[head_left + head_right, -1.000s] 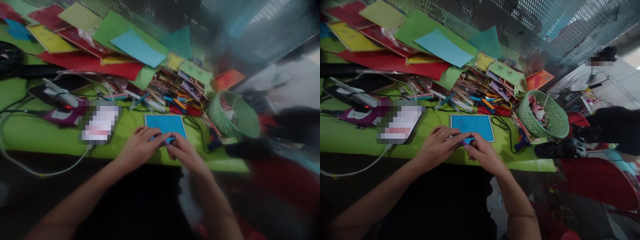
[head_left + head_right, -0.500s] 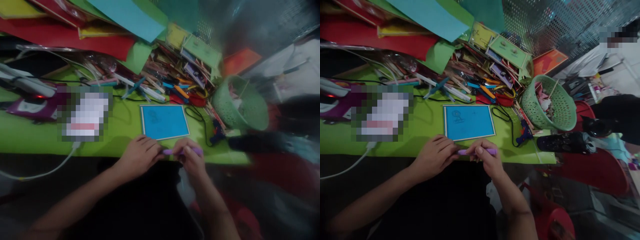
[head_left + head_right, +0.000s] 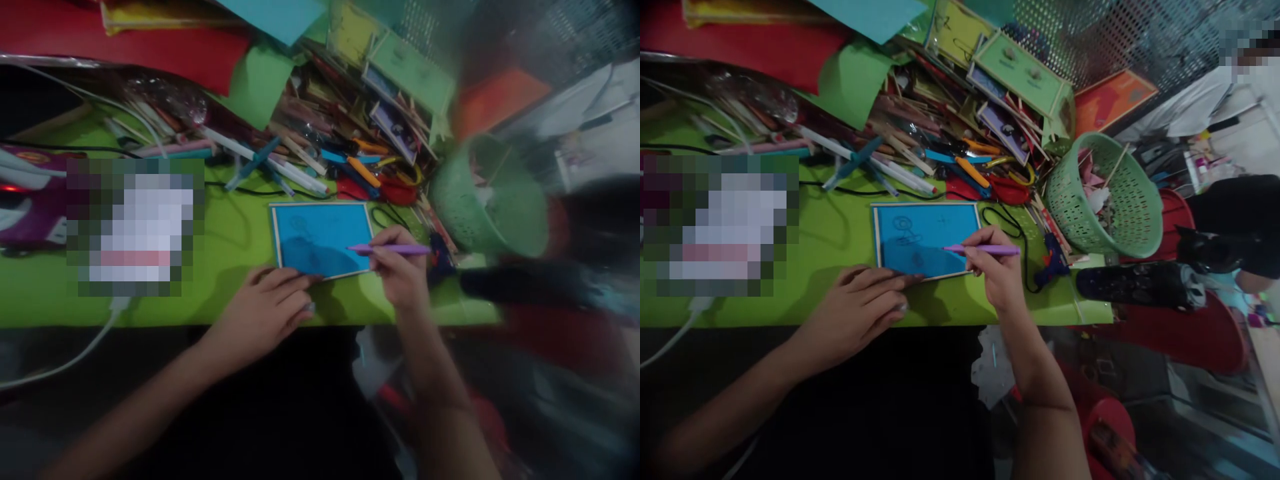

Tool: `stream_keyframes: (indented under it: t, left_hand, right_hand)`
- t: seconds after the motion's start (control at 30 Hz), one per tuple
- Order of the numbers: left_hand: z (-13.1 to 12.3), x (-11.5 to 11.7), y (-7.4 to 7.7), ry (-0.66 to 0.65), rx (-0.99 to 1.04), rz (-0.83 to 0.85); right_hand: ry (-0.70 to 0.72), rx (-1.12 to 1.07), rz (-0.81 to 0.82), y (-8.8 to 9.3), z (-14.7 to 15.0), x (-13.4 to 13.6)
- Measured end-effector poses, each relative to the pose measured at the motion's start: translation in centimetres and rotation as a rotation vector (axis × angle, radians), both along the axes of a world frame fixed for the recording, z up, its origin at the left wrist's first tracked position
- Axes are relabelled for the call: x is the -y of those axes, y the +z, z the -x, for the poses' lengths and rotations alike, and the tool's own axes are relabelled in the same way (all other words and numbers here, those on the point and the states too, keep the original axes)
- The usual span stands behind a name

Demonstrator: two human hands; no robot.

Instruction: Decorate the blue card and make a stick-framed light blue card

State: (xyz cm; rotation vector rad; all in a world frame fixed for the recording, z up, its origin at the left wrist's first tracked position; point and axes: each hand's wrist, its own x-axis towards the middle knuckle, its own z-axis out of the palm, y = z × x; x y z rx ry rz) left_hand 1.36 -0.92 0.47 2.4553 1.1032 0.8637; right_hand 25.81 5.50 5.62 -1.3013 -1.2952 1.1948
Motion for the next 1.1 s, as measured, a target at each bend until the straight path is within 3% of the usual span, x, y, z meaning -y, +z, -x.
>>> stream_keyframes:
  t: [0.3,0.6,0.87,1.1]
  left_hand:
    - [0.1,0.0,0.2,-0.022,-0.075,0.049]
    - [0.2,-0.4,0.6,-0.033,-0.041,0.037]
    - [0.3,-0.1,0.3,-0.027,-0.016,0.137]
    - [0.3,-0.3,0.4,-0.031,-0.042,0.058]
  right_hand:
    - [0.048,0.100,0.064,-2.4,0.4,-1.3]
    - [0.088,0.252,0.008,-2.4,0.4,-0.7]
    - [0.103,0.303,-0.003,-2.4,0.4,-0.6]
    - [0.068,0.352,-0.025,-2.1,0.6,-0.6]
